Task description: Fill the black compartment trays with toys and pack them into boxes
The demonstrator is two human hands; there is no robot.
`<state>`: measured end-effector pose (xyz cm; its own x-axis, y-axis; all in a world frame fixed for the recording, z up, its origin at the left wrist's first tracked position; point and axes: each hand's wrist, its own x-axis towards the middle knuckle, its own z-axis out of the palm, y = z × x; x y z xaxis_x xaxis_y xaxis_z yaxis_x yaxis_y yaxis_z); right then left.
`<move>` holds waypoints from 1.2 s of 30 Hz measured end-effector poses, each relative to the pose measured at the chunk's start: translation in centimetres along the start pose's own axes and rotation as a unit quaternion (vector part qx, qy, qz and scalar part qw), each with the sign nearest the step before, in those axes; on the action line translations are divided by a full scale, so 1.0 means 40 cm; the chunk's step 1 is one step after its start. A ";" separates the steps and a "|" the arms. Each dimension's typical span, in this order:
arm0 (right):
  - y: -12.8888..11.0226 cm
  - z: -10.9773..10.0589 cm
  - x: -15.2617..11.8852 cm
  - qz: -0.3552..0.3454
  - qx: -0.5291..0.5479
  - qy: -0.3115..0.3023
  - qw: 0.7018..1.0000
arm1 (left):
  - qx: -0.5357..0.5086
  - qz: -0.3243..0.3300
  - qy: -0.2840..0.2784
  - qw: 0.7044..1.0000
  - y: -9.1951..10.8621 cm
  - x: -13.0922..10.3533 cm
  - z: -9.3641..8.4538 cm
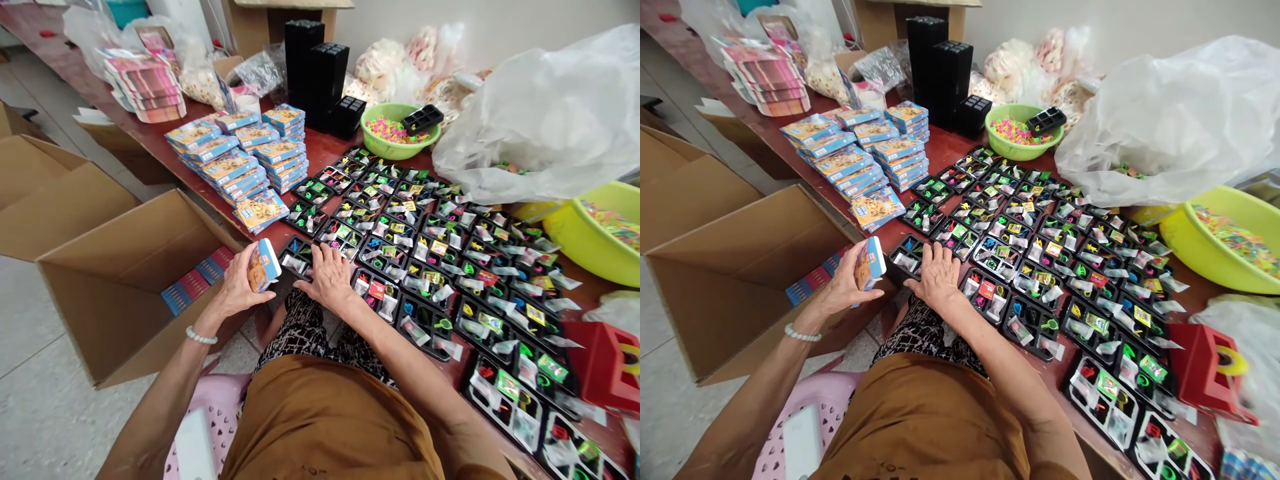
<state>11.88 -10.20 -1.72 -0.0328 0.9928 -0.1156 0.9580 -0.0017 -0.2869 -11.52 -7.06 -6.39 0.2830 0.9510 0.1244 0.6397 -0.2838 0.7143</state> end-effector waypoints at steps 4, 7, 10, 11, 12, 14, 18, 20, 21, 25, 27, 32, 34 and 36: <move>-0.027 -0.024 -0.031 -0.069 0.040 0.004 0.997 | 0.102 0.024 0.037 0.994 0.033 -0.010 0.015; -0.050 -0.046 -0.035 -0.103 0.128 -0.070 0.984 | 0.130 0.034 0.026 0.991 0.057 -0.011 0.025; -0.054 -0.060 -0.022 -0.127 0.190 -0.094 0.969 | 0.130 0.007 0.021 0.991 0.060 -0.005 0.027; -0.051 -0.061 -0.016 -0.129 0.184 -0.075 0.971 | 0.112 0.003 0.019 0.993 0.054 -0.002 0.026; -0.046 -0.060 -0.009 -0.119 0.166 -0.049 0.978 | 0.079 0.003 0.013 0.997 0.044 0.001 0.024; -0.033 -0.053 0.006 -0.081 0.116 -0.007 0.990 | -0.024 -0.004 -0.012 1.000 0.021 0.007 0.019; -0.009 -0.024 0.033 -0.029 0.039 -0.001 0.999 | -0.179 -0.051 -0.067 0.980 -0.021 0.014 0.010; -0.002 -0.012 0.040 -0.016 0.016 -0.004 1.000 | -0.178 -0.042 -0.077 0.980 -0.032 0.014 0.008; -0.001 -0.008 0.042 -0.009 0.008 -0.004 1.000 | -0.167 -0.030 -0.078 0.982 -0.036 0.014 0.007; 0.002 -0.003 0.044 0.006 0.001 -0.004 1.000 | -0.085 0.003 -0.066 0.994 -0.049 0.022 0.006; 0.003 -0.002 0.046 0.000 0.002 -0.002 1.000 | -0.038 0.016 -0.060 0.997 -0.057 0.028 0.006; 0.008 0.004 0.060 -0.015 -0.006 -0.014 1.000 | 0.010 0.024 -0.047 0.999 -0.074 0.037 0.007; 0.010 0.007 0.067 -0.015 -0.007 -0.019 1.000 | 0.018 0.022 -0.046 0.999 -0.077 0.038 0.006; 0.010 0.008 0.071 -0.020 0.000 -0.028 0.999 | 0.023 0.024 -0.049 0.998 -0.079 0.037 0.005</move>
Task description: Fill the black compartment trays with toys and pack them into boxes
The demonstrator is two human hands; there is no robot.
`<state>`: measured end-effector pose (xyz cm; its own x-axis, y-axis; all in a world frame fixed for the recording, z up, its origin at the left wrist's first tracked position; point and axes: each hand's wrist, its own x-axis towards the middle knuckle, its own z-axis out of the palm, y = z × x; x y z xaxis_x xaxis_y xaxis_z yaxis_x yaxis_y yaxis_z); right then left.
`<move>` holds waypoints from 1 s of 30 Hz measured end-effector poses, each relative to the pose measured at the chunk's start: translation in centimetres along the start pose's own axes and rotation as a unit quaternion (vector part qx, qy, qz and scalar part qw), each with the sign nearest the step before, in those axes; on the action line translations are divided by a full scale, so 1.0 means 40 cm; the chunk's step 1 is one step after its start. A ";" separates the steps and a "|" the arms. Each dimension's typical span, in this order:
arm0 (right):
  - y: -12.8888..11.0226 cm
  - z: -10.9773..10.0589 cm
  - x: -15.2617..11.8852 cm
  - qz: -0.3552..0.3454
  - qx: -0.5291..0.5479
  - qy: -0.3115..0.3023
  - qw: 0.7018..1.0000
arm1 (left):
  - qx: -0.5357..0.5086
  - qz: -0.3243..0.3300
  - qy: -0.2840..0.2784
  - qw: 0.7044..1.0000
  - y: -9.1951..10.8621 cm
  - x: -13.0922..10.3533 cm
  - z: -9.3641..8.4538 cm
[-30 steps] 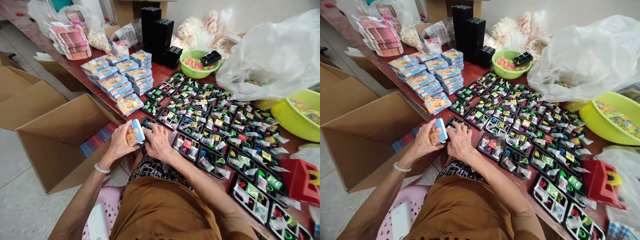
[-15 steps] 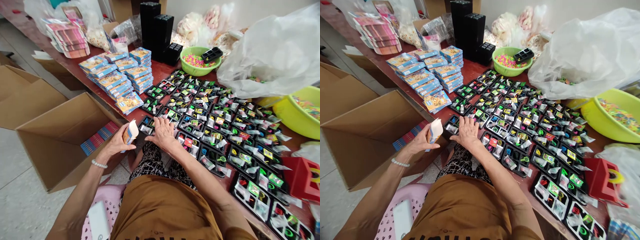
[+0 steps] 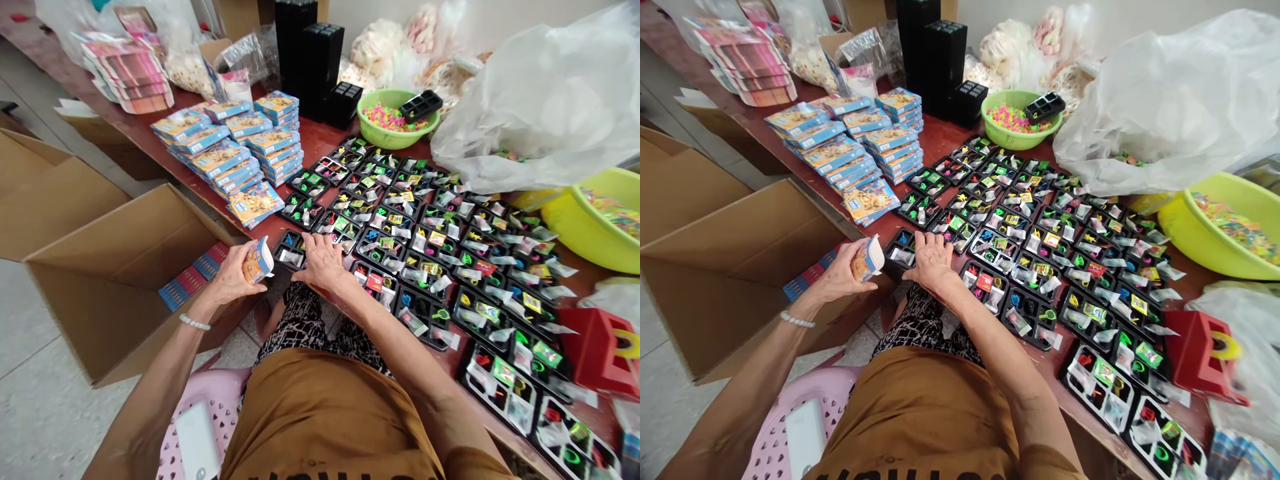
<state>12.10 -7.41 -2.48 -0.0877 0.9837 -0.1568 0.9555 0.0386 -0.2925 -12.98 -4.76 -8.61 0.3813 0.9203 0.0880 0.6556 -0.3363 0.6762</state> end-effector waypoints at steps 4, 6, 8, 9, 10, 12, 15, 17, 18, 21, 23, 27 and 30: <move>-0.005 -0.008 -0.010 -0.001 0.016 0.001 1.000 | 0.001 0.005 -0.009 1.000 -0.006 0.000 -0.004; -0.009 -0.018 -0.022 0.003 0.020 0.012 1.000 | 0.002 0.006 -0.013 1.000 -0.010 0.000 -0.006; -0.011 -0.028 -0.030 0.005 0.019 0.022 1.000 | 0.004 0.006 -0.017 1.000 -0.012 0.000 -0.007; -0.010 -0.032 -0.033 0.006 0.020 0.026 0.999 | 0.005 0.007 -0.018 1.000 -0.012 0.000 -0.007; -0.008 -0.034 -0.034 0.008 0.022 0.028 0.999 | 0.007 0.007 -0.020 1.000 -0.012 -0.001 -0.007; -0.002 -0.033 -0.033 0.009 0.036 0.026 0.999 | 0.009 0.009 -0.022 1.000 -0.009 -0.001 -0.007; 0.006 -0.023 -0.031 -0.008 0.069 0.014 0.997 | 0.013 0.009 -0.028 0.999 -0.004 -0.002 -0.006; 0.006 -0.014 -0.032 -0.032 0.085 0.014 0.996 | 0.019 0.002 -0.029 0.999 0.000 -0.002 -0.004; 0.006 -0.010 -0.034 -0.046 0.088 0.015 0.995 | 0.023 -0.002 -0.031 0.999 0.002 -0.002 -0.004; 0.007 -0.003 -0.037 -0.097 0.086 0.006 0.991 | 0.039 -0.003 -0.045 0.998 0.013 0.000 -0.008; 0.014 -0.002 -0.033 -0.138 0.082 -0.002 0.987 | 0.067 -0.001 -0.063 0.996 0.026 0.004 -0.017; 0.035 0.002 -0.009 -0.225 0.093 0.000 0.970 | 0.170 -0.010 -0.093 0.981 0.070 0.021 -0.041; 0.048 0.011 0.015 -0.259 0.123 0.001 0.958 | 0.244 -0.001 -0.100 0.964 0.107 0.039 -0.046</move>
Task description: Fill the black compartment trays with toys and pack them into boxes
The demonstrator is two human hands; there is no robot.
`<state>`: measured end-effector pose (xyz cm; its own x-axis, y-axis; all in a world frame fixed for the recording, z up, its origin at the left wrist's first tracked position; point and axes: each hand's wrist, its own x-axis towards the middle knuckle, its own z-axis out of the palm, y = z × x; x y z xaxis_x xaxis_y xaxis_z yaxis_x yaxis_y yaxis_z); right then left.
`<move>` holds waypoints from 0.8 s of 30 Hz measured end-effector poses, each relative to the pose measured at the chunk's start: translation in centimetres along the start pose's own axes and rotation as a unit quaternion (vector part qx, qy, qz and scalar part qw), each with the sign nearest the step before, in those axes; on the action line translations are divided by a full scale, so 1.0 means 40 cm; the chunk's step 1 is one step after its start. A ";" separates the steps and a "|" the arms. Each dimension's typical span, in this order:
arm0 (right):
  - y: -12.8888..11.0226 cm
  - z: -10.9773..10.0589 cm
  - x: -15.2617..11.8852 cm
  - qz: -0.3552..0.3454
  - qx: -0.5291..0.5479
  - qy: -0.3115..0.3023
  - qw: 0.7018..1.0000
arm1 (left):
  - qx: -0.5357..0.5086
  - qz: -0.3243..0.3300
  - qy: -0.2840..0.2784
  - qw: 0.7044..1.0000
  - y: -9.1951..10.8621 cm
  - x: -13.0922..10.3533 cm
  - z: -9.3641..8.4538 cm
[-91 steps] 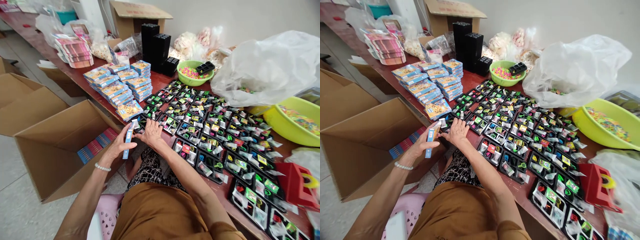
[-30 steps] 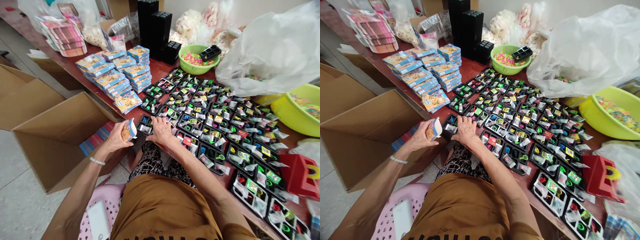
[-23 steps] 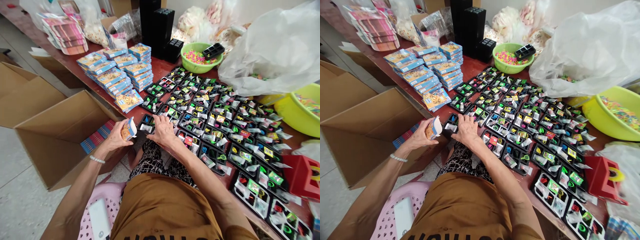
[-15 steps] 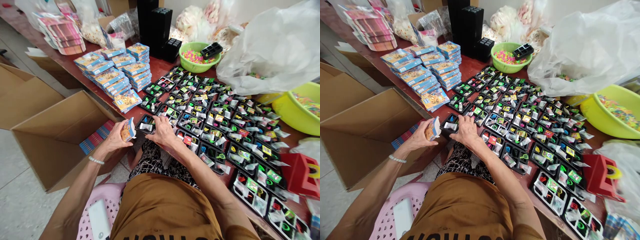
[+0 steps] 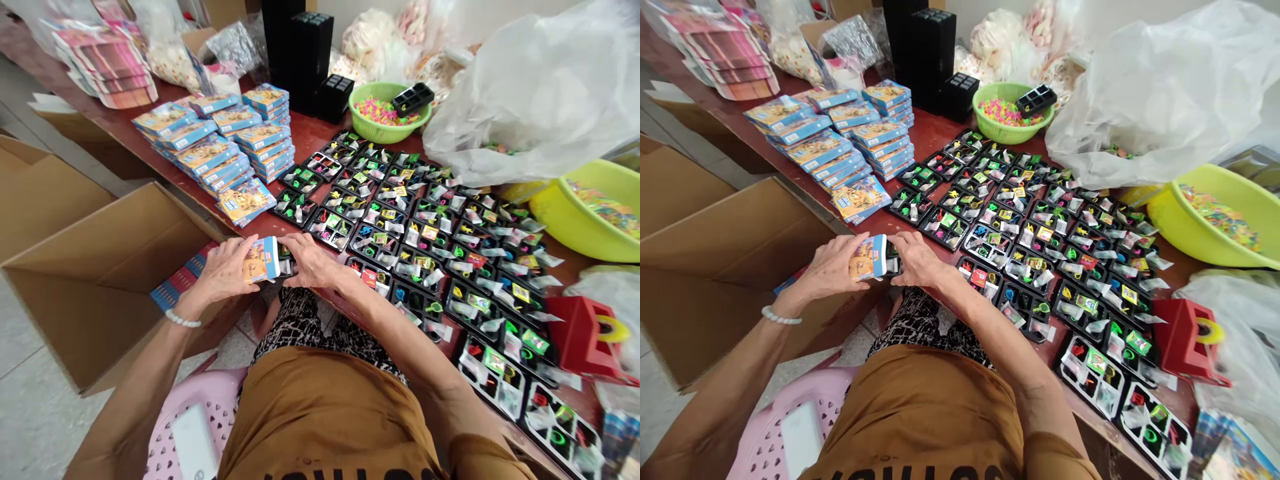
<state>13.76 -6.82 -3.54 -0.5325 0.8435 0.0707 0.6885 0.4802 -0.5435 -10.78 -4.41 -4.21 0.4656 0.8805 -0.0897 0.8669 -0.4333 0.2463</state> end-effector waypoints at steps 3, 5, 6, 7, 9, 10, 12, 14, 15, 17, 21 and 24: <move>0.021 0.004 0.011 0.006 0.030 0.022 0.999 | 0.038 0.017 0.000 0.999 0.028 0.019 -0.010; 0.032 0.003 0.011 0.023 0.040 0.037 0.998 | 0.046 0.017 -0.003 0.999 0.039 0.031 -0.009; 0.037 0.003 0.008 0.031 0.044 0.042 0.998 | 0.047 0.015 -0.005 0.999 0.041 0.036 -0.007; 0.039 0.003 0.001 0.037 0.048 0.048 0.997 | 0.047 0.011 -0.005 0.999 0.041 0.039 -0.005; 0.039 0.009 -0.017 0.052 0.059 0.068 0.995 | 0.043 0.004 -0.004 0.999 0.038 0.043 0.000; 0.037 0.014 -0.029 0.065 0.064 0.085 0.992 | 0.041 0.001 -0.003 0.999 0.035 0.044 0.003; 0.030 0.029 -0.051 0.106 0.079 0.130 0.983 | 0.037 -0.001 -0.003 0.999 0.028 0.045 0.008; 0.023 0.045 -0.064 0.162 0.110 0.172 0.966 | 0.033 -0.001 0.001 0.999 0.024 0.045 0.011; 0.020 0.053 -0.067 0.191 0.129 0.183 0.956 | 0.031 0.000 0.004 1.000 0.024 0.044 0.012; 0.016 0.065 -0.063 0.244 0.159 0.192 0.937 | 0.029 0.000 0.011 1.000 0.030 0.043 0.011; -0.009 0.075 -0.049 0.280 0.192 0.167 0.926 | 0.017 0.007 0.014 1.000 0.065 0.031 0.006; -0.053 0.060 -0.064 0.229 0.249 0.103 0.936 | -0.016 0.021 0.029 0.999 0.097 0.006 0.008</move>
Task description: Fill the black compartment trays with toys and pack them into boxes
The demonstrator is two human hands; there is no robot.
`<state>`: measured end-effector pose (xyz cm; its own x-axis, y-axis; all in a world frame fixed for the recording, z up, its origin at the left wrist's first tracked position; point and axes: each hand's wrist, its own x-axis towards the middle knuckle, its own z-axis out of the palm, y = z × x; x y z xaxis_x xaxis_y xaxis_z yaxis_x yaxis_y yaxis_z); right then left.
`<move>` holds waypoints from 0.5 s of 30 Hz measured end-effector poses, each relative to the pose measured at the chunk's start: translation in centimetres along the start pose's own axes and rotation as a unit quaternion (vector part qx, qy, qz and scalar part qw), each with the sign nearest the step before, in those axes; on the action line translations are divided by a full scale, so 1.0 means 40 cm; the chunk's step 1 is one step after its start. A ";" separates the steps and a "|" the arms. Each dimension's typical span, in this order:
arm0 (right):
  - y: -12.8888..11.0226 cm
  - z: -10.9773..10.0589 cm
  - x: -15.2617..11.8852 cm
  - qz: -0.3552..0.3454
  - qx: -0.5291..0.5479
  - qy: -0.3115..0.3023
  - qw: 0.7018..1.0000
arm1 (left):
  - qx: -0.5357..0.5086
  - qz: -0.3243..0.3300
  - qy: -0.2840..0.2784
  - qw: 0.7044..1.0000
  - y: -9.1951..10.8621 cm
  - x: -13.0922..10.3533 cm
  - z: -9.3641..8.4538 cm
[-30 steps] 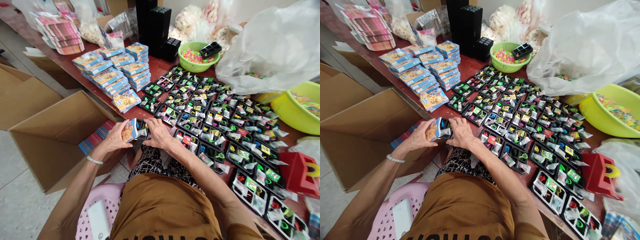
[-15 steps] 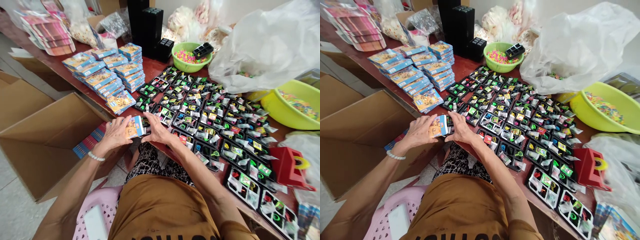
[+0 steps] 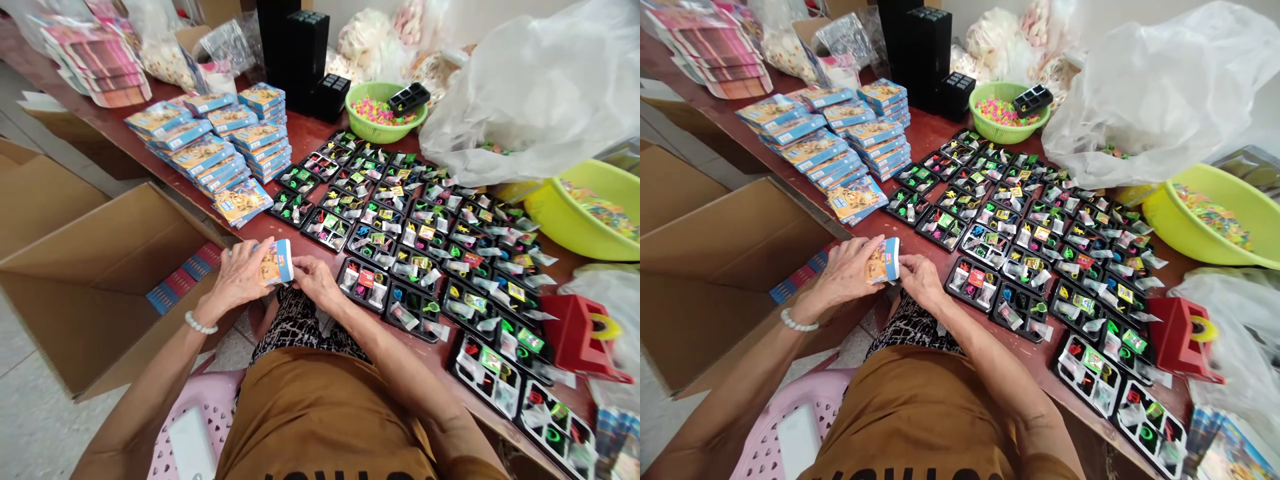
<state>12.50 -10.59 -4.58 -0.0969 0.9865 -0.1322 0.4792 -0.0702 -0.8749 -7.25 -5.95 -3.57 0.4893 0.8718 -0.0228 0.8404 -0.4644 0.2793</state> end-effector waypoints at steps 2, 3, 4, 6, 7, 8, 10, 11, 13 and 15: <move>-0.028 -0.016 -0.038 -0.040 0.006 -0.045 0.998 | -0.069 0.011 0.023 0.997 0.021 -0.028 0.004; -0.042 -0.028 -0.060 -0.064 -0.001 -0.051 0.997 | -0.125 0.019 0.031 0.992 0.033 -0.045 0.006; -0.054 -0.042 -0.082 -0.086 -0.012 -0.046 0.995 | -0.192 0.023 0.031 0.981 0.046 -0.065 0.009; -0.074 -0.069 -0.128 -0.123 -0.046 -0.006 0.991 | -0.341 -0.002 -0.001 0.940 0.077 -0.109 0.013; -0.081 -0.080 -0.151 -0.136 -0.069 0.024 0.988 | -0.415 -0.030 -0.034 0.909 0.095 -0.132 0.016; -0.085 -0.089 -0.172 -0.145 -0.094 0.053 0.984 | -0.483 -0.062 -0.073 0.871 0.115 -0.154 0.019; -0.087 -0.102 -0.209 -0.162 -0.138 0.083 0.974 | -0.599 -0.104 -0.141 0.782 0.156 -0.193 0.028; -0.085 -0.106 -0.224 -0.172 -0.150 0.076 0.971 | -0.644 -0.112 -0.155 0.740 0.175 -0.209 0.034; -0.077 -0.110 -0.247 -0.190 -0.142 0.024 0.971 | -0.708 -0.117 -0.150 0.680 0.206 -0.234 0.048; -0.067 -0.113 -0.260 -0.195 -0.108 -0.014 0.975 | -0.739 -0.125 -0.153 0.644 0.227 -0.250 0.062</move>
<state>16.14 -20.01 1.25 -0.3304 0.9274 0.1755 0.5740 0.3451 -0.7426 -3.96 -19.27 -3.18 0.5948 0.7142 -0.3689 -0.1271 0.5367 0.8341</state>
